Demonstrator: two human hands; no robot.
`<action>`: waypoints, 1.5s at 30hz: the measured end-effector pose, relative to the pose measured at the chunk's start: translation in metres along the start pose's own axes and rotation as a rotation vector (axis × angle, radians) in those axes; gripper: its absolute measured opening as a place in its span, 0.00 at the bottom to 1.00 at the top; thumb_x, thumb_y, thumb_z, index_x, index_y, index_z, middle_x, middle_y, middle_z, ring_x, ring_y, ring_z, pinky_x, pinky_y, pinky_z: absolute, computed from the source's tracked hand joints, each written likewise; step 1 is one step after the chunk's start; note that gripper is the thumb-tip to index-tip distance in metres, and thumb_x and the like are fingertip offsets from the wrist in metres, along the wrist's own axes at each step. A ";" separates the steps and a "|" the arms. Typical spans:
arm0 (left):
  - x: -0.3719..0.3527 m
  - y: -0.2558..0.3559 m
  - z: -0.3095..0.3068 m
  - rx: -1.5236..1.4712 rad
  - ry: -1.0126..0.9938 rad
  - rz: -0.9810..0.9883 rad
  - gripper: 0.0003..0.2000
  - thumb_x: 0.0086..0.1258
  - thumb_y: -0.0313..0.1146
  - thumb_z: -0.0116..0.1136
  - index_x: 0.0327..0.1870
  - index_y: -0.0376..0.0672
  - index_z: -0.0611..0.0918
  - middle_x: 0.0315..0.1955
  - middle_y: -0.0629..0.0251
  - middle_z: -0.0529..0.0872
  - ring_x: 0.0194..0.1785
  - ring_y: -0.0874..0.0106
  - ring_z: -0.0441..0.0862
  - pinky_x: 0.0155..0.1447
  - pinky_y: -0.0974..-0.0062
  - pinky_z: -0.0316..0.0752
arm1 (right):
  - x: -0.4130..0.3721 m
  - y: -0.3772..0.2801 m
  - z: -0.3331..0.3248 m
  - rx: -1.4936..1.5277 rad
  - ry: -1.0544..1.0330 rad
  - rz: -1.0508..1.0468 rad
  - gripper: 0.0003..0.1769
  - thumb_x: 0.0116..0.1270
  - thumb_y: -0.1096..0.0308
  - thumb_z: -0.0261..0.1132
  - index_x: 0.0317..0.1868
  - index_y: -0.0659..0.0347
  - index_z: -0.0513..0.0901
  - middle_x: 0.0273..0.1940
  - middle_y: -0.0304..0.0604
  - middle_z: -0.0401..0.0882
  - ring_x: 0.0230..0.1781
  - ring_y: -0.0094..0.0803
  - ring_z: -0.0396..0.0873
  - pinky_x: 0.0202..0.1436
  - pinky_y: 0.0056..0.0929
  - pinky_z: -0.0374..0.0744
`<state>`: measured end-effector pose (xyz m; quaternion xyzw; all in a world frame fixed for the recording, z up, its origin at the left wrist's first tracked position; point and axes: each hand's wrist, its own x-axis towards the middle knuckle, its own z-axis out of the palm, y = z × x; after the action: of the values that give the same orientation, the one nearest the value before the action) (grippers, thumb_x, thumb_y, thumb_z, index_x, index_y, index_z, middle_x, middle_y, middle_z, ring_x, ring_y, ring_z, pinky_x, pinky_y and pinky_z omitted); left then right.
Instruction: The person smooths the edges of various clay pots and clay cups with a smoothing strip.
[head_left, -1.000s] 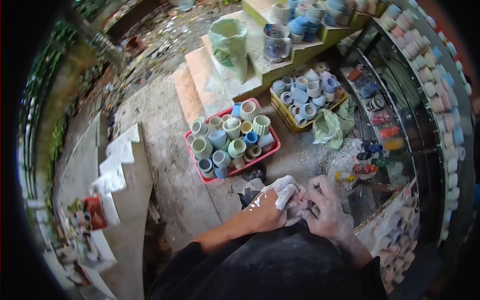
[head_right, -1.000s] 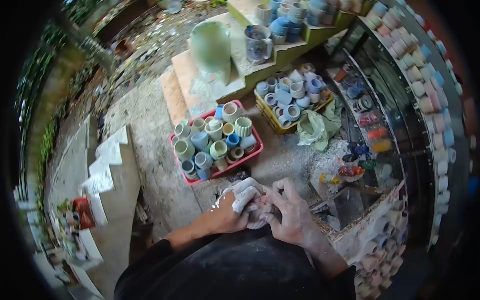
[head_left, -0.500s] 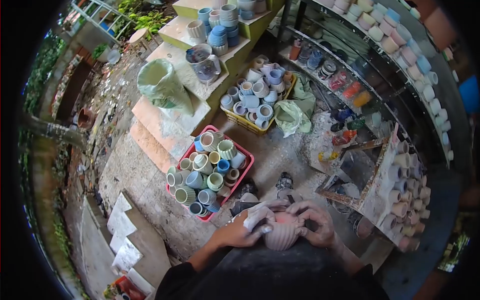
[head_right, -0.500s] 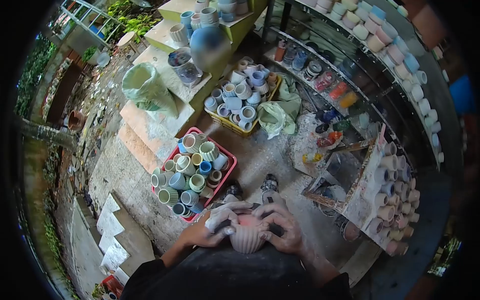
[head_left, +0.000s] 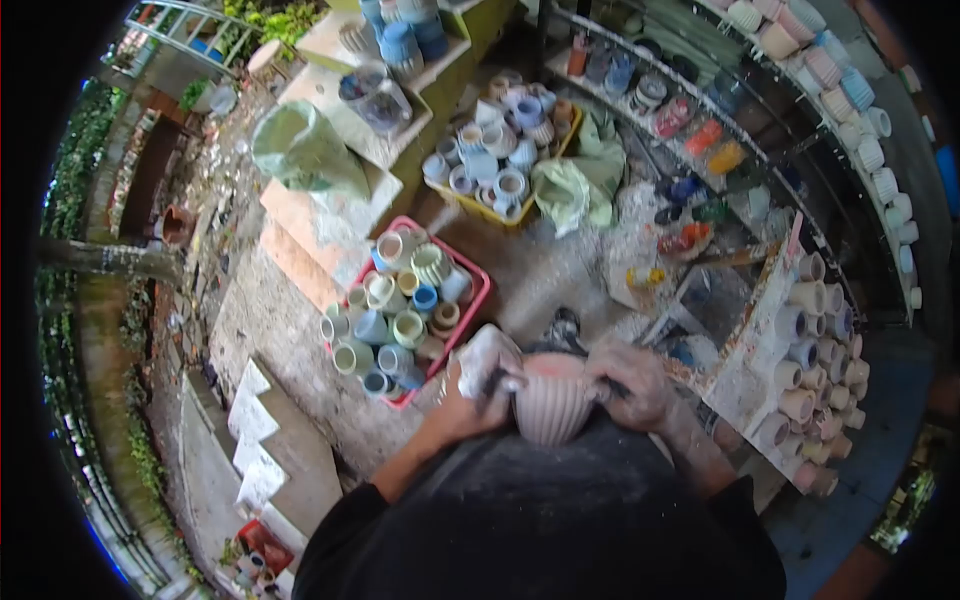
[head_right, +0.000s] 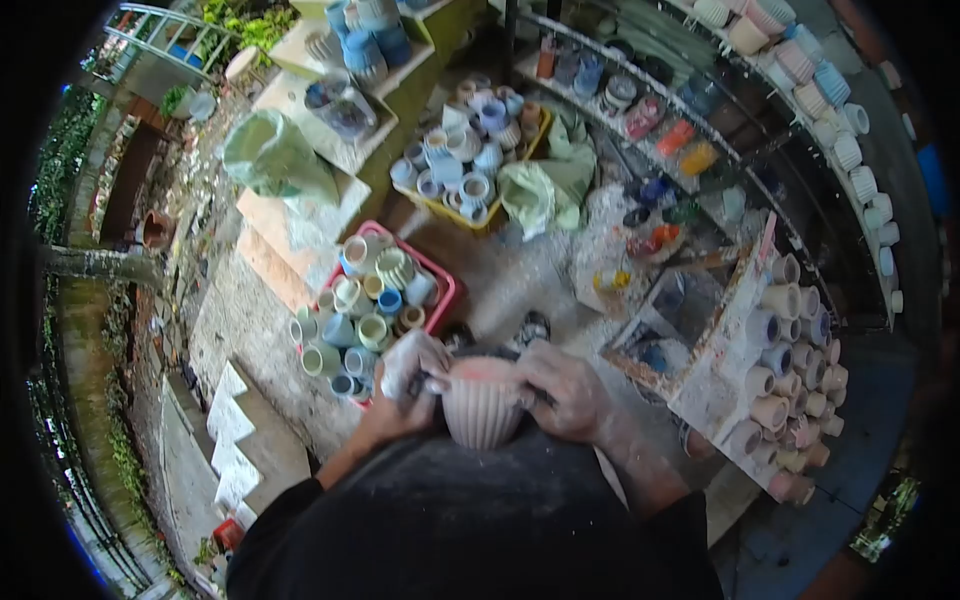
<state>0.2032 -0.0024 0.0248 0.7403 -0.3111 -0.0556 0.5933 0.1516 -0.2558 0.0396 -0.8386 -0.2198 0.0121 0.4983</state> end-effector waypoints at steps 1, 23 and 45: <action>0.003 0.004 0.001 0.046 -0.024 -0.022 0.07 0.59 0.17 0.58 0.34 0.38 0.76 0.31 0.57 0.77 0.37 0.56 0.79 0.44 0.61 0.74 | -0.001 0.001 -0.009 -0.021 -0.070 0.011 0.09 0.61 0.73 0.69 0.40 0.62 0.79 0.36 0.48 0.75 0.39 0.49 0.77 0.41 0.40 0.78; -0.050 0.028 -0.024 -0.201 -0.279 -0.506 0.06 0.64 0.23 0.61 0.39 0.35 0.78 0.37 0.54 0.82 0.42 0.55 0.80 0.47 0.60 0.74 | -0.002 0.025 -0.013 0.480 -0.430 0.209 0.10 0.65 0.66 0.68 0.36 0.66 0.78 0.32 0.48 0.75 0.33 0.46 0.76 0.37 0.38 0.74; -0.053 -0.161 -0.035 -1.575 -0.013 -0.362 0.37 0.63 0.52 0.62 0.66 0.30 0.73 0.55 0.50 0.83 0.58 0.63 0.82 0.67 0.64 0.75 | 0.126 0.020 0.104 0.266 -0.351 0.181 0.24 0.64 0.58 0.71 0.21 0.62 0.67 0.18 0.37 0.59 0.19 0.24 0.57 0.22 0.30 0.57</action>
<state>0.2404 0.0714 -0.1275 0.1434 -0.0590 -0.3580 0.9207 0.2477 -0.1296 -0.0039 -0.7670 -0.2235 0.2314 0.5552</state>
